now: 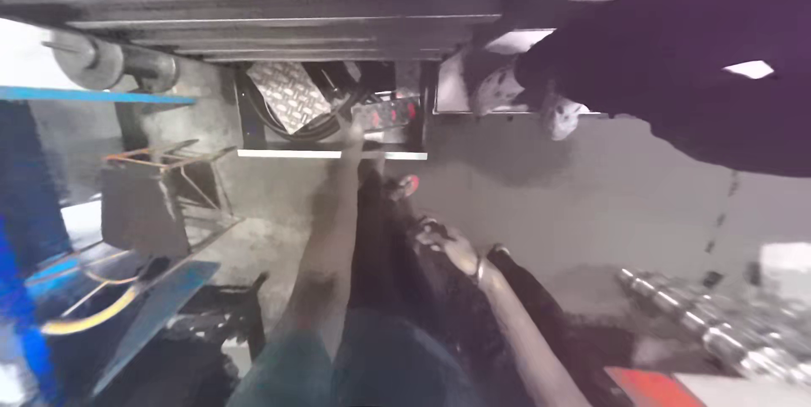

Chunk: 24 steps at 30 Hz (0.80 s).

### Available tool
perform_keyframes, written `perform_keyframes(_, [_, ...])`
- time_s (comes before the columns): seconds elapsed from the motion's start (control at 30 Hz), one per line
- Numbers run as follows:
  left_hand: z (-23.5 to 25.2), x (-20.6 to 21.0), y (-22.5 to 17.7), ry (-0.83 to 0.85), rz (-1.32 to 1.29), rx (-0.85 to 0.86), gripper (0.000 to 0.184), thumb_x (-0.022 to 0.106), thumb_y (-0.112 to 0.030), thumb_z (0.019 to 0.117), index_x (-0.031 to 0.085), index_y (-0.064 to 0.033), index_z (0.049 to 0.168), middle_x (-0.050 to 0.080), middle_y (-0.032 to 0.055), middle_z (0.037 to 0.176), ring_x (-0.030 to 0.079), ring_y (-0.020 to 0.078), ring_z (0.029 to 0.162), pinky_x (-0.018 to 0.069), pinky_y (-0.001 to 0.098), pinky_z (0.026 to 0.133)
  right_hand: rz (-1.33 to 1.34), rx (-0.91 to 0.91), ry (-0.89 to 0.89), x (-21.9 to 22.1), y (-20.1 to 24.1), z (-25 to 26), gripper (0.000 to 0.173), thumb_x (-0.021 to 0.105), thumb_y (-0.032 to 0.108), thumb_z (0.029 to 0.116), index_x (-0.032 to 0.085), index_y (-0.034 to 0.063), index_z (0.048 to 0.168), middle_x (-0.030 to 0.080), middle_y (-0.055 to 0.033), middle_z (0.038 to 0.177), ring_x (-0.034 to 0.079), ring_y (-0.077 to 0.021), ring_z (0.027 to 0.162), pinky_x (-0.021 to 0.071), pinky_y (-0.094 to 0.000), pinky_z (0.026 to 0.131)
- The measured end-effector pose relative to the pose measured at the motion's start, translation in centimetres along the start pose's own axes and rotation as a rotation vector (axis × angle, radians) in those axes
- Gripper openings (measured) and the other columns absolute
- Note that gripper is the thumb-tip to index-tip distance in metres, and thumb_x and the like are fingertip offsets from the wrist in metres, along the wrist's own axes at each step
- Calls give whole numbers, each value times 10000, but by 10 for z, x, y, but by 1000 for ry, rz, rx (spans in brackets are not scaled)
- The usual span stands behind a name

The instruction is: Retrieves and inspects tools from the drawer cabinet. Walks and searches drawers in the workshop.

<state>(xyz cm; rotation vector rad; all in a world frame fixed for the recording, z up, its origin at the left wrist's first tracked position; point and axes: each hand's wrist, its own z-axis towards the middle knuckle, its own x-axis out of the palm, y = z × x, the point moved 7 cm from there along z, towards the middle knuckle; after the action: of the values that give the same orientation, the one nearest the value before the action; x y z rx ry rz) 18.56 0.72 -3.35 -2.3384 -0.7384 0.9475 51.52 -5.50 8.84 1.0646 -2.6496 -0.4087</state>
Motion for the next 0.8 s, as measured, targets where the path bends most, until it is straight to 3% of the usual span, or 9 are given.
perform_keyframes(0.03, [5, -12, 0, -104, -31, 22, 660, 538, -481, 1041, 385, -82, 1545, 575, 195, 1414, 587, 289, 1272, 487, 487, 1068, 18, 4, -37, -8, -1, -5, 425, 515, 176, 1073, 487, 53, 1479, 705, -125, 1237, 707, -188, 1088, 585, -363, 945])
perform_keyframes(0.1, [10, -31, 1, -125, 56, 78, 666, 466, -461, 1063, 342, -48, 1571, 490, 220, 1501, 498, 315, 1382, 394, 474, 1164, 69, 2, -113, -27, -3, -13, 337, 485, 172, 1089, 558, -20, 1357, 735, -111, 1165, 719, -154, 1047, 585, -331, 930])
perform_keyframes(0.23, [14, 5, 21, 318, -16, 125, 634, 431, -505, 1074, 395, -90, 1552, 517, 163, 1503, 521, 249, 1365, 436, 464, 1135, 116, 20, -203, -56, -10, -18, 342, 436, 185, 1106, 595, -40, 1308, 733, -122, 1148, 714, -152, 1025, 578, -318, 914])
perform_keyframes(0.3, [22, 5, 23, 253, -155, 146, 595, 492, -427, 1073, 391, -59, 1530, 535, 180, 1466, 555, 247, 1318, 472, 441, 1104, 122, 33, -242, -63, -18, -22, 333, 436, 192, 1108, 611, -34, 1280, 739, -119, 1119, 721, -157, 992, 588, -324, 888])
perform_keyframes(0.4, [15, 11, 20, 354, -177, 101, 572, 438, -451, 1083, 431, -106, 1539, 494, 92, 1537, 474, 170, 1398, 397, 409, 1162, 100, -38, -285, -70, -16, -33, 306, 436, 148, 1090, 633, -29, 1242, 747, -106, 1043, 723, -145, 912, 601, -316, 824])
perform_keyframes(0.57, [-10, -51, 39, 28, -67, 71, 410, 558, -266, 1062, 558, -6, 1379, 639, 205, 1302, 639, 292, 1174, 511, 476, 1028, 81, -3, -298, -69, -29, -54, 298, 455, 138, 1084, 624, -26, 1267, 730, -122, 1060, 710, -163, 927, 592, -344, 854])
perform_keyframes(0.67, [-77, -39, 36, 360, -141, 170, 307, 578, -186, 1035, 652, 58, 1207, 706, 197, 1126, 699, 243, 989, 599, 414, 852, -8, 5, -329, -74, -33, -78, 319, 465, 151, 1074, 662, 9, 1282, 729, -124, 1121, 696, -182, 1022, 551, -377, 974])
perform_keyframes(0.73, [-185, -20, -37, 663, 71, 118, 324, 479, -150, 1070, 599, 53, 1293, 668, 158, 1233, 650, 174, 1098, 549, 313, 937, -14, 34, -339, -76, -52, -87, 355, 467, 192, 1082, 614, 17, 1353, 703, -164, 1189, 694, -235, 1062, 539, -427, 1003])
perform_keyframes(0.8, [-335, -51, -155, 765, 429, 82, 368, 390, -136, 1102, 526, 53, 1387, 611, 159, 1353, 582, 162, 1225, 477, 267, 1023, -56, 116, -340, -76, -77, -104, 403, 462, 306, 1085, 617, 84, 1383, 700, -142, 1254, 684, -254, 1141, 513, -466, 1055])
